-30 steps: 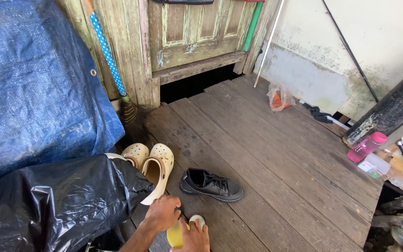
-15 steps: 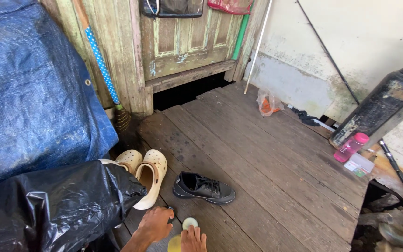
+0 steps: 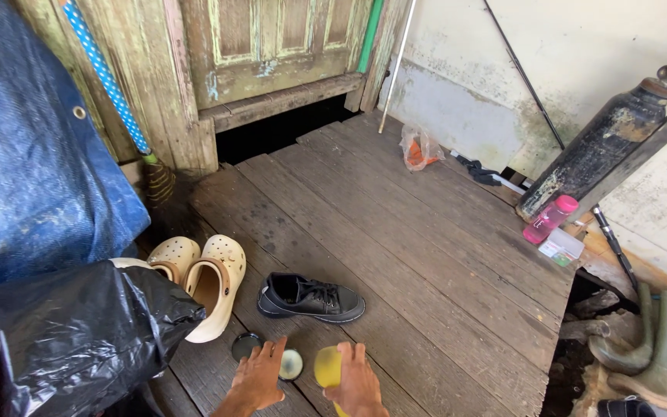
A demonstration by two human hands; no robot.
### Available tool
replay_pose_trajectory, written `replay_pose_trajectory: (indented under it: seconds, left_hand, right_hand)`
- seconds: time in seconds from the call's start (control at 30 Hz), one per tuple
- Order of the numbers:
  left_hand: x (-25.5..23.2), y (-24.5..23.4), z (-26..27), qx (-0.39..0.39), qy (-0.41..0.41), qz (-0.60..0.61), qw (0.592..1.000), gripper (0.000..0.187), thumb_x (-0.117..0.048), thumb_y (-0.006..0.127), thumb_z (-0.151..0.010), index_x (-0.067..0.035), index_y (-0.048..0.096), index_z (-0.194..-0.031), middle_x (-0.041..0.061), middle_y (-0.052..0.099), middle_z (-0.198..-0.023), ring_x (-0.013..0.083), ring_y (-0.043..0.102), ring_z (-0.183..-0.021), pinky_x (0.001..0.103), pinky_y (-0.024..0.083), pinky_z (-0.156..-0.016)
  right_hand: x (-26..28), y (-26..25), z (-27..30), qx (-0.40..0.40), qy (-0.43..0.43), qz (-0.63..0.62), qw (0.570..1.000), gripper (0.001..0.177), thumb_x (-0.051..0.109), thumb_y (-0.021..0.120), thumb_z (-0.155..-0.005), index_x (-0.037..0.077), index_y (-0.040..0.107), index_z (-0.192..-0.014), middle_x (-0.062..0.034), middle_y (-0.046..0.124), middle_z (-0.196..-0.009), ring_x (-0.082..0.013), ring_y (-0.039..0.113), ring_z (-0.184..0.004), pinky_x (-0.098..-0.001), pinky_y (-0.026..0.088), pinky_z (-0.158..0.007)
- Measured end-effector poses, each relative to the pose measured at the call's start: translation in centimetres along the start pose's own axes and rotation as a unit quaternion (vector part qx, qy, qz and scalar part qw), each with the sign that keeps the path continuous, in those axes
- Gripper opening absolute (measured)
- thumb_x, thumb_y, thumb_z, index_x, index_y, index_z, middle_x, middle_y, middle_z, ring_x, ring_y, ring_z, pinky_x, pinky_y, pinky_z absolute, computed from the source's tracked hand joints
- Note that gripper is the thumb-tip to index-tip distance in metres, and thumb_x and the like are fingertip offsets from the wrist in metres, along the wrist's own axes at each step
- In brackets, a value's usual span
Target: Cleaning a black shoe using a yellow sponge
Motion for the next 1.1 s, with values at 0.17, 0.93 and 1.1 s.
replay_pose_trajectory:
  seconds: [0.17, 0.93, 1.1]
  left_hand:
    - [-0.1, 0.7, -1.7, 0.012, -0.026, 0.021, 0.999, 0.122, -0.034, 0.093, -0.077, -0.010, 0.008, -0.162, 0.010, 0.036, -0.153, 0.0318, 0.039, -0.142, 0.048, 0.038, -0.117]
    - [-3.3, -10.4, 2.7, -0.100, 0.074, 0.415, 0.901, 0.080, -0.015, 0.084, -0.069, -0.014, 0.048, -0.141, 0.007, 0.066, -0.129, 0.0203, 0.070, -0.117, 0.033, 0.059, -0.099]
    - [-4.8, -16.8, 7.4, -0.210, 0.156, 0.440, 0.859, 0.080, -0.011, 0.089, -0.067, -0.011, 0.054, -0.139, 0.009, 0.064, -0.134, 0.0207, 0.070, -0.117, 0.033, 0.060, -0.097]
  right_hand:
    - [-2.2, 0.3, -2.2, -0.058, -0.044, -0.013, 0.997, 0.089, 0.013, 0.091, -0.069, 0.018, 0.039, -0.140, -0.0123, 0.044, -0.130, -0.0374, 0.057, -0.123, -0.0451, 0.050, -0.101]
    - [4.0, -9.0, -1.6, -0.032, -0.091, -0.225, 0.970, 0.053, 0.018, 0.073, -0.078, 0.007, 0.044, -0.122, -0.0175, 0.069, -0.106, -0.0276, 0.073, -0.098, -0.0383, 0.056, -0.088]
    - [12.0, -13.9, 3.5, -0.141, -0.204, -0.050, 0.968, 0.059, 0.027, 0.079, -0.080, 0.010, 0.040, -0.121, -0.0175, 0.054, -0.126, -0.0356, 0.059, -0.118, -0.0506, 0.046, -0.099]
Point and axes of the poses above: each hand's wrist, its own z-axis away from the middle knuckle, its own y-axis out of the palm, x = y × z, the point moved 10 cm from there along -z, towards the middle knuckle
